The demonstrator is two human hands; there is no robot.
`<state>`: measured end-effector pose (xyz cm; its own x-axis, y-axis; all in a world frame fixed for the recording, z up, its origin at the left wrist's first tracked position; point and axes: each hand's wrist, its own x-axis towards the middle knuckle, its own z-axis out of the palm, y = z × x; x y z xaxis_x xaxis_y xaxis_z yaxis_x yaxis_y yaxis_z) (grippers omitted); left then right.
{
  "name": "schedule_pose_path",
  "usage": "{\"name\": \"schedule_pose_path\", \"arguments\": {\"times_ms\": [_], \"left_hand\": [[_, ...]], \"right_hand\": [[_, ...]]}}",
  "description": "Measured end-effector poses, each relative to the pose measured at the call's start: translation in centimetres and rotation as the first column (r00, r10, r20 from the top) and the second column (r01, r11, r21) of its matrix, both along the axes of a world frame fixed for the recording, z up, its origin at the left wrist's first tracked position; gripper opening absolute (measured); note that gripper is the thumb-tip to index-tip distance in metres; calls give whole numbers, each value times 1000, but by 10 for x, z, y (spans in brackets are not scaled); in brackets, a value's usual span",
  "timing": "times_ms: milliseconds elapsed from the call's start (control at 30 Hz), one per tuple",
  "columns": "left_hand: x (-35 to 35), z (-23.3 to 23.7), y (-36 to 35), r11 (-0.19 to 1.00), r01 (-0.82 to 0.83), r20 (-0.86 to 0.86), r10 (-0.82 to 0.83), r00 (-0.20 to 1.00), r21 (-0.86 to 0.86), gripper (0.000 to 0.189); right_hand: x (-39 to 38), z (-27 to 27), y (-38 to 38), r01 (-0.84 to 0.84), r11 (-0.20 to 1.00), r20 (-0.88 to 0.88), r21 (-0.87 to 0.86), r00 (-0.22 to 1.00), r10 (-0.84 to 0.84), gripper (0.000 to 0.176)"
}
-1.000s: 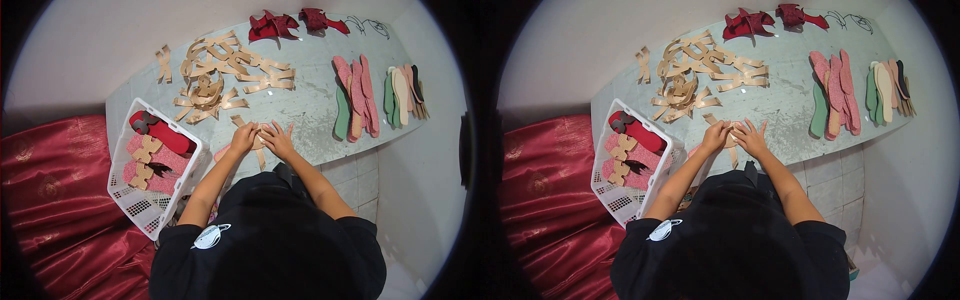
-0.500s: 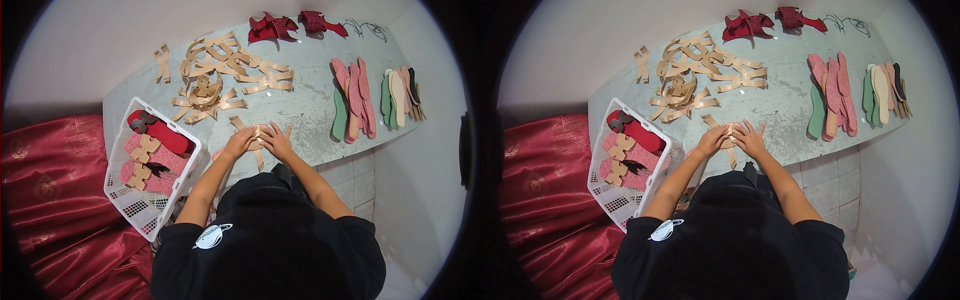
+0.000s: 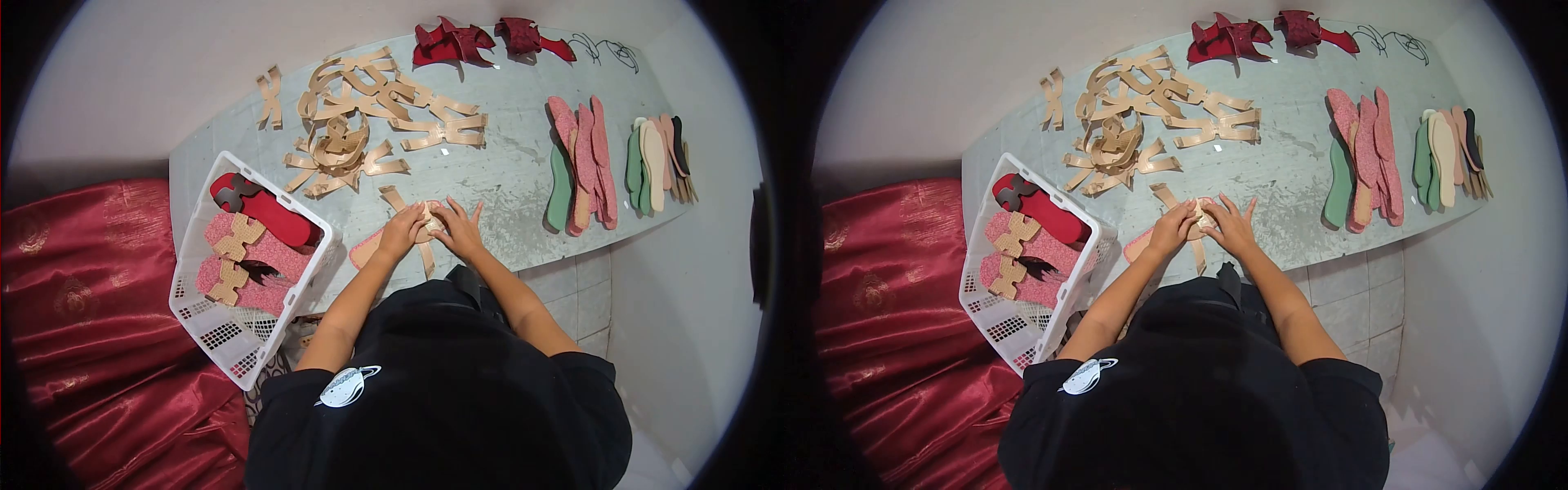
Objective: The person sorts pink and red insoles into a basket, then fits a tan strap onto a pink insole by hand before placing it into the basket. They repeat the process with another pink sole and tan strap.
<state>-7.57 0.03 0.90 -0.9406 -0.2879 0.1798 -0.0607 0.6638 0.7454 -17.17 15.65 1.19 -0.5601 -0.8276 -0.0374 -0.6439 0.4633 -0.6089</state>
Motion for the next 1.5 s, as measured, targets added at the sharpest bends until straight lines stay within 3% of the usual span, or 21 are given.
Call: {"name": "schedule_pose_path", "arguments": {"times_ms": [167, 233, 467, 533, 633, 667, 733, 867, 967, 1067, 1167, 1233, 1300, 1500], "left_hand": [[2, 2, 3, 1000, -10, 25, 10, 1000, 21, 33], [4, 0, 2, 998, 30, 12, -29, 1000, -53, 31], [10, -8, -5, 995, 91, -15, -92, 996, -39, 20], [13, -5, -12, 967, 209, -17, -214, 977, -144, 20], [18, -1, -18, 963, 260, 41, -258, 965, -73, 22], [19, 1, -19, 963, 260, 44, -258, 965, -72, 22], [20, 4, -19, 923, 283, 126, -258, 958, -261, 24], [24, 11, -11, 934, 229, 150, -193, 970, -273, 25], [29, 15, -4, 955, 156, 158, -118, 980, -251, 28], [38, 12, 1, 976, 34, 159, 0, 987, -213, 27], [45, 4, 5, 990, -97, 46, 102, 994, -101, 30], [46, 2, 5, 951, -278, -3, 281, 960, 137, 35], [42, -2, -4, 956, -285, -27, 287, 958, 69, 43], [9, 6, -26, 868, -339, 22, 356, 934, 363, 59]], "right_hand": [[0, 1, -2, -25, 1000, -60, 14, 998, 26, 51], [1, 4, -3, -50, 998, -140, 49, 988, 57, 50], [0, 0, -2, -52, 998, -115, 43, 992, 56, 48], [0, -1, -2, -58, 998, -113, 39, 992, 62, 47], [0, -2, -2, -50, 998, -103, 33, 993, 53, 47], [0, -3, -2, -50, 998, -100, 33, 994, 53, 47], [1, -4, -1, -52, 998, -131, 36, 990, 57, 45], [0, -2, -1, -66, 997, -158, 50, 985, 73, 44], [-1, -8, 0, -101, 994, -287, 46, 952, 110, 43], [-1, -13, -2, -129, 991, -360, 43, 923, 136, 42], [-3, -13, 0, -143, 988, -381, 55, 912, 154, 42], [-1, -10, -1, -130, 988, -376, 85, 914, 153, 43], [3, -8, -3, -114, 990, -375, 80, 917, 136, 43], [9, -10, -10, -52, 998, -430, 47, 901, 67, 43]]}}
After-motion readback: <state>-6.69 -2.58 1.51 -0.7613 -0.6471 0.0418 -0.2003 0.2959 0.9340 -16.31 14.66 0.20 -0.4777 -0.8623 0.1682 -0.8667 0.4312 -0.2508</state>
